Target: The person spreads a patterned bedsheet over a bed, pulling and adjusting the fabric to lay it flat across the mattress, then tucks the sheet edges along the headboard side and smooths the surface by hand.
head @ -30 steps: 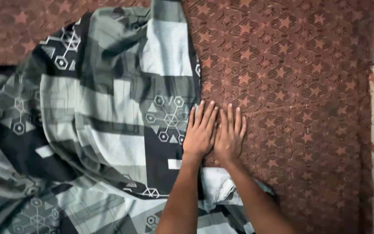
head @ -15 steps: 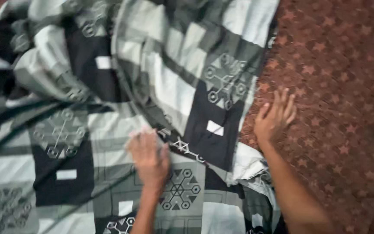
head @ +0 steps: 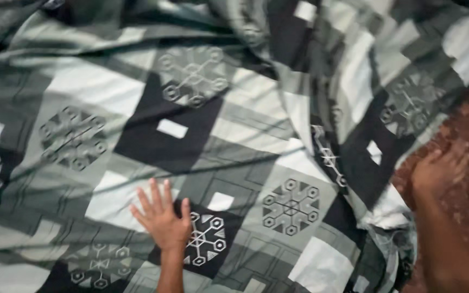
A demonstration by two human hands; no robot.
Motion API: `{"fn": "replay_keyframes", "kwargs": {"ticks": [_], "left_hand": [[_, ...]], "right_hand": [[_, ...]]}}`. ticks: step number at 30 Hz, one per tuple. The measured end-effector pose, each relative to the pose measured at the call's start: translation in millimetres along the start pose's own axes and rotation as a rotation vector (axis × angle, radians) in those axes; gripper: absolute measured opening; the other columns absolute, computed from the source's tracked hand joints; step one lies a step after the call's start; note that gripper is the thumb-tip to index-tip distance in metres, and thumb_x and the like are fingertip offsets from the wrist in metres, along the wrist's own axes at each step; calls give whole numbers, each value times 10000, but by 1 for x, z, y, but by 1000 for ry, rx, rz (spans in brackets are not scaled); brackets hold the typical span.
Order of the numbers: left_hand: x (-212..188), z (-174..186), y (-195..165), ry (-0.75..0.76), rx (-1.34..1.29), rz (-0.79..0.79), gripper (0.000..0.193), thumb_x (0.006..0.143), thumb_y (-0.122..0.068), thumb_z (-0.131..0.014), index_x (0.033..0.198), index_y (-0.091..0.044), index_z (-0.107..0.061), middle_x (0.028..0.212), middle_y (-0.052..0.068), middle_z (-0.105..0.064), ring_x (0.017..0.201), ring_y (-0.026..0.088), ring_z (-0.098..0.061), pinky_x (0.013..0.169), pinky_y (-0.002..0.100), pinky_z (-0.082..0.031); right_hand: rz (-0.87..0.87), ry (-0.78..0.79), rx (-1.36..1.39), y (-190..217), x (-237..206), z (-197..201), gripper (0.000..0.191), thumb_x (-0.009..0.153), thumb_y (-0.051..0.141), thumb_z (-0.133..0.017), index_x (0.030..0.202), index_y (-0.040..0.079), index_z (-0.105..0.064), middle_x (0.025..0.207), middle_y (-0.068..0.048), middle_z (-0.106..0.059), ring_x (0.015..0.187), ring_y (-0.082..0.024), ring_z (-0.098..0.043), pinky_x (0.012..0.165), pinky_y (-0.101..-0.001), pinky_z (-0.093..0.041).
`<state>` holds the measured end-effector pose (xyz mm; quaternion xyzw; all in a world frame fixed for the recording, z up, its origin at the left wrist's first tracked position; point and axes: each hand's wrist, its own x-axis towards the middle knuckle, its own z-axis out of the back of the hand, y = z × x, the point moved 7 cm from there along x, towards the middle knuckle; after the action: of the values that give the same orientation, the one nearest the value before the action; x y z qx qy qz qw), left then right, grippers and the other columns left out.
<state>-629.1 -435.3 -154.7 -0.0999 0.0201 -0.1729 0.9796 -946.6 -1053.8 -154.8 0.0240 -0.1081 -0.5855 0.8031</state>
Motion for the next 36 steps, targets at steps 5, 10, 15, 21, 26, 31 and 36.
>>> {"fn": "replay_keyframes", "kwargs": {"ticks": [5,10,15,21,26,31,36], "left_hand": [[7,7,9,39,-51,52,629,934,-506,-573,1498,-231,-522,1669,54,-331,1558,407,-221,1232,686,-101],[14,15,21,27,-111,83,708,957,-454,-556,1529,-50,-452,1676,99,-311,1560,379,-217,1242,660,-111],[7,9,35,45,-177,134,697,976,-348,-525,1550,25,-395,1682,169,-280,1570,370,-206,1257,623,-128],[-1,1,43,15,-227,157,649,1014,-301,-506,1581,-12,-379,1698,142,-276,1587,333,-215,1279,604,-139],[-1,-3,48,44,-246,175,653,1025,-317,-492,1601,-28,-386,1703,114,-289,1587,305,-220,1281,592,-135],[-2,-4,54,52,-258,191,648,1013,-338,-492,1588,-53,-398,1697,93,-292,1581,279,-230,1278,582,-131],[-4,0,56,27,-254,191,641,1023,-333,-496,1594,-54,-410,1711,87,-286,1594,267,-233,1295,563,-139]], "right_hand": [[449,-121,162,143,-63,68,406,1142,-23,-540,1537,-68,-458,1496,-296,-538,1384,-447,-536,1233,-509,-420],[484,694,718,350,-260,41,700,758,-25,-622,1446,43,-516,1470,-143,-556,1329,-326,-631,978,-413,-599],[1299,581,477,493,-385,27,575,923,99,-681,1474,45,-526,1619,-197,-413,1528,-414,-349,1228,-553,-310],[1347,471,331,493,-408,-5,599,943,127,-629,1516,34,-482,1642,-195,-379,1548,-408,-323,1249,-574,-280],[1256,496,262,477,-427,-15,605,991,117,-595,1564,3,-434,1679,-235,-322,1580,-440,-280,1279,-586,-225],[1248,468,300,478,-436,-18,577,1018,180,-586,1540,-2,-422,1665,-228,-322,1565,-445,-264,1262,-594,-208],[1247,468,261,476,-440,-20,570,1028,190,-543,1553,4,-423,1677,-224,-320,1577,-439,-260,1279,-587,-201]]}}
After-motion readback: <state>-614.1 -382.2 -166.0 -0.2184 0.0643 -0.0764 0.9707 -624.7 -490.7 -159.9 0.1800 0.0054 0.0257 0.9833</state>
